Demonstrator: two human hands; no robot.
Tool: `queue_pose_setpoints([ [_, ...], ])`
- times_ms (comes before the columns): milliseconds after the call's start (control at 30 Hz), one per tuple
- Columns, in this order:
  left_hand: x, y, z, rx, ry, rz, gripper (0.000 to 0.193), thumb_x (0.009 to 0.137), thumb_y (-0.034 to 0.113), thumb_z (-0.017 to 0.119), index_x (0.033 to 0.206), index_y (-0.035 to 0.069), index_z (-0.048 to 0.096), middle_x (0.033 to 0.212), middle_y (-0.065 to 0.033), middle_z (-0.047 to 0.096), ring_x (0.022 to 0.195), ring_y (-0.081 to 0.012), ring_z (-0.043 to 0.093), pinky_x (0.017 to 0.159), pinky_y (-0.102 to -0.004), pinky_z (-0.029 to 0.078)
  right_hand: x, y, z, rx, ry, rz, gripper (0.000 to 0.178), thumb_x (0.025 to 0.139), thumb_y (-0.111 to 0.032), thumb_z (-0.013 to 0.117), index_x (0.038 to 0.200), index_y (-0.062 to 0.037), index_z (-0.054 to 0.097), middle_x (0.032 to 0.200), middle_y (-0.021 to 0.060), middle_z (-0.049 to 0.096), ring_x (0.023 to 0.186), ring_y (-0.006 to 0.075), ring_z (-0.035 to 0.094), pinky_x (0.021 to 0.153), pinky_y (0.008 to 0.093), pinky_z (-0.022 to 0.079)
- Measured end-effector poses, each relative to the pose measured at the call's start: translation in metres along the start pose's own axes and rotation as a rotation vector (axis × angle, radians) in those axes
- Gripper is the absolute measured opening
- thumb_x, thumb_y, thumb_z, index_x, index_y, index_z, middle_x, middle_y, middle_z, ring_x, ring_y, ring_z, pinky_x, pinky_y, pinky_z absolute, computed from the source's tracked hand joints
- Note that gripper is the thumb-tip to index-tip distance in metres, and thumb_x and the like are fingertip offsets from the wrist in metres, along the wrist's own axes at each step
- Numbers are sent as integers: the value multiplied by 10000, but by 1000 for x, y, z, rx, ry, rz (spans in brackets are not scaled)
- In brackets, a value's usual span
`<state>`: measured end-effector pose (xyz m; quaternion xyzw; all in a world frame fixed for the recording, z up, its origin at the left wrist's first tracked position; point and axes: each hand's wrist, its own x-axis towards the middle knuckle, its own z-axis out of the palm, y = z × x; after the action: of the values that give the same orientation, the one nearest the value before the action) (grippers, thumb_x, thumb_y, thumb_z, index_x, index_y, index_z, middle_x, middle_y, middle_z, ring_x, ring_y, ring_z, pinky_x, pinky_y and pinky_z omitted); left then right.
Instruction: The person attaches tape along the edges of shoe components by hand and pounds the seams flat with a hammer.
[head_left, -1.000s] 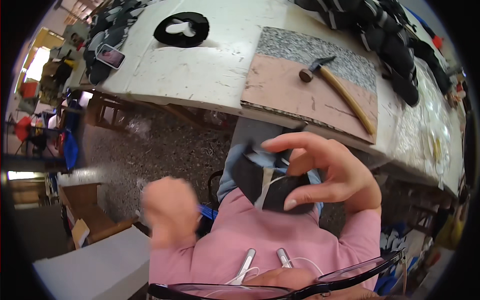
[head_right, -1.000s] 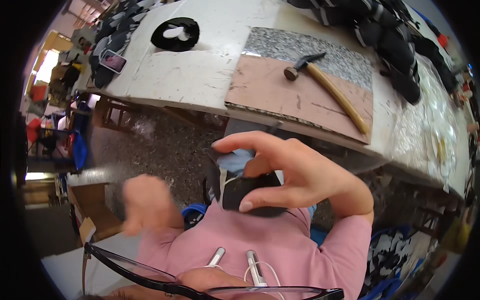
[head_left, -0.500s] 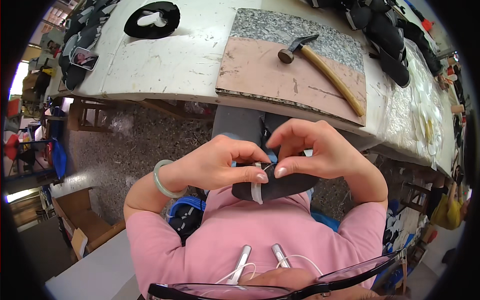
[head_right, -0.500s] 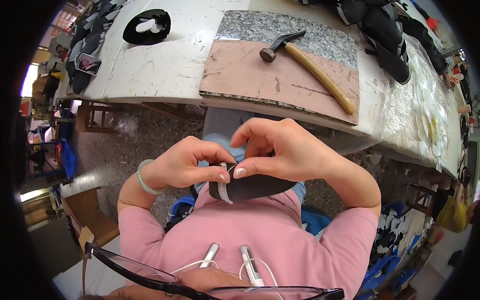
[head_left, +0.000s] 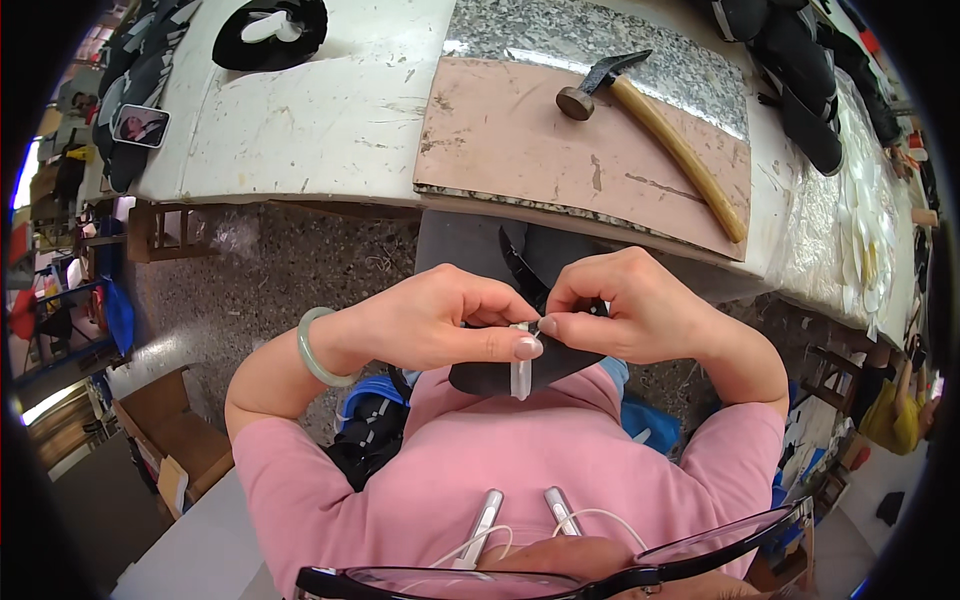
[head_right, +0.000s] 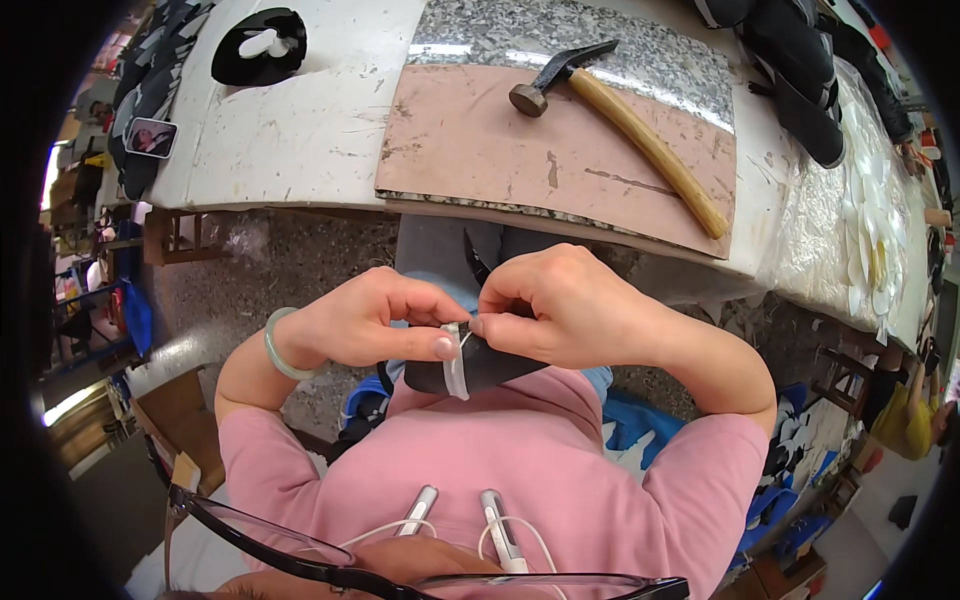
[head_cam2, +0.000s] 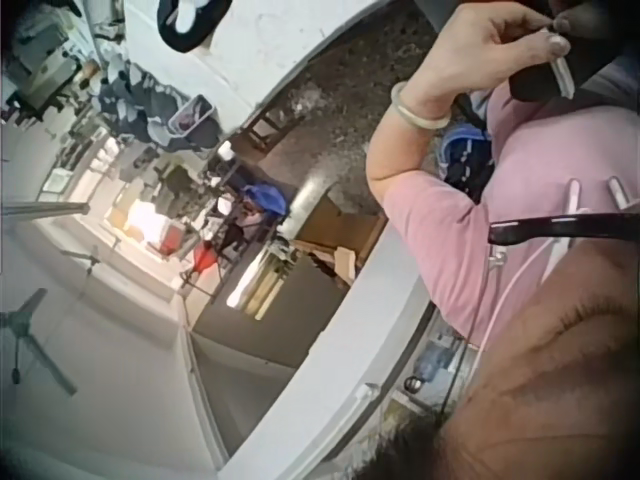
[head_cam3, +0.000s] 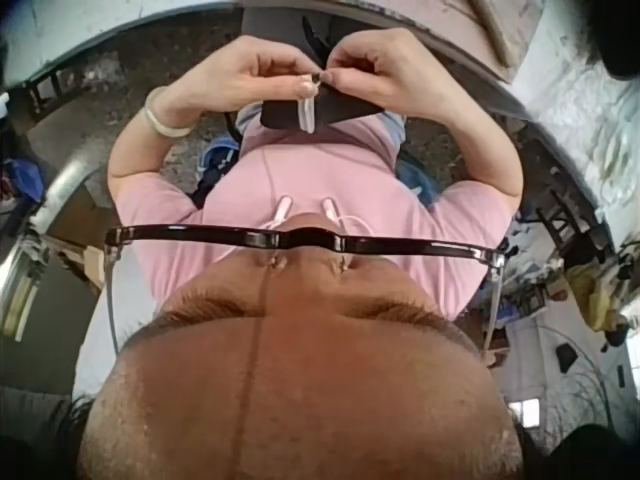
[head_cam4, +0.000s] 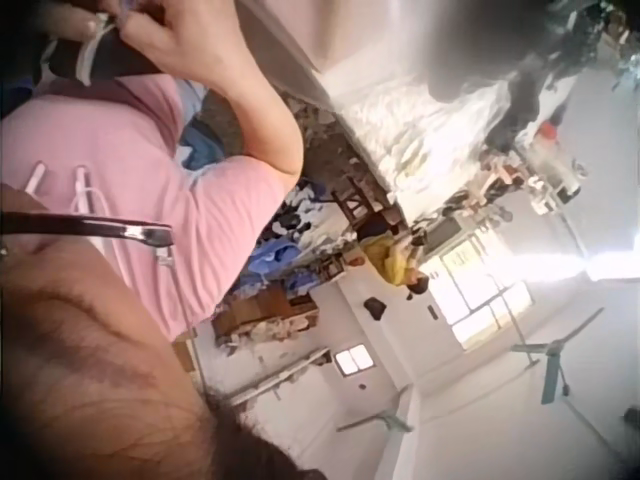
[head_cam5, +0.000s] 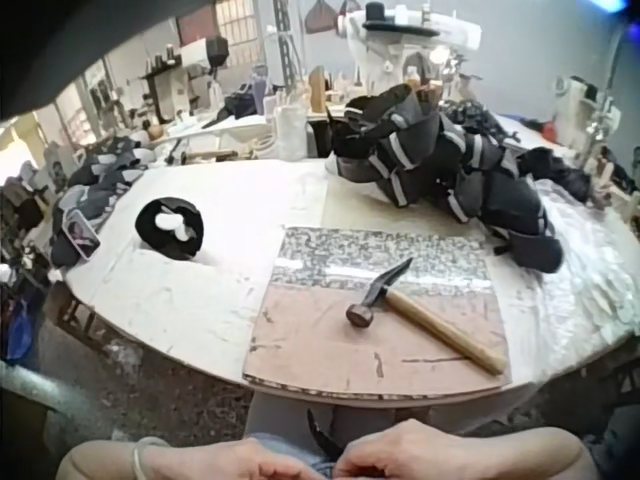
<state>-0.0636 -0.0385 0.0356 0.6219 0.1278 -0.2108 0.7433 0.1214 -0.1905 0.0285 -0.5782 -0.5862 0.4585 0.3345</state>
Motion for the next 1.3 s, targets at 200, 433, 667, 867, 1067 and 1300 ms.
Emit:
queue_pose_setpoints([
  [200,15,-9,-14,-146,-45,-84,271,904,196,679,1048,-34,665,906,-45,692,807,-52,604,705,-215,496,9,17,-3,-17,3,-157,143,799,-165,662,799,-23,642,686,110,605,617,290,596,589,371,471],
  [433,24,-10,-20,32,-11,6,269,854,212,676,974,-30,683,798,-101,703,727,-101,642,658,-260,509,17,14,-14,1,-102,-123,107,779,-103,683,806,-22,617,716,120,601,665,313,606,608,405,473],
  [667,24,-6,-25,31,-77,-105,213,886,129,671,1027,-30,665,884,-56,702,805,-48,617,701,-210,510,22,14,-6,-120,-46,-176,103,757,-113,672,762,-31,610,683,98,587,633,288,598,594,380,464],
  [867,25,-2,-27,-138,-48,-195,179,872,77,684,1002,-44,660,890,-38,691,800,-40,604,686,-190,495,26,19,-1,-115,70,-300,64,718,-45,627,746,-20,575,660,104,554,603,307,577,565,380,466],
  [1067,33,13,-37,243,30,-85,167,838,109,695,937,-25,685,840,-43,694,752,-57,597,664,-217,485,27,23,-10,103,-2,31,89,809,-84,614,836,-1,630,701,90,611,602,202,597,542,335,466],
  [1300,43,26,-82,-36,-20,-153,277,869,139,701,1077,-39,664,894,-32,693,790,-73,605,711,-223,495,32,32,-48,466,-264,346,271,921,-260,656,982,4,660,821,3,655,736,47,552,640,234,463],
])
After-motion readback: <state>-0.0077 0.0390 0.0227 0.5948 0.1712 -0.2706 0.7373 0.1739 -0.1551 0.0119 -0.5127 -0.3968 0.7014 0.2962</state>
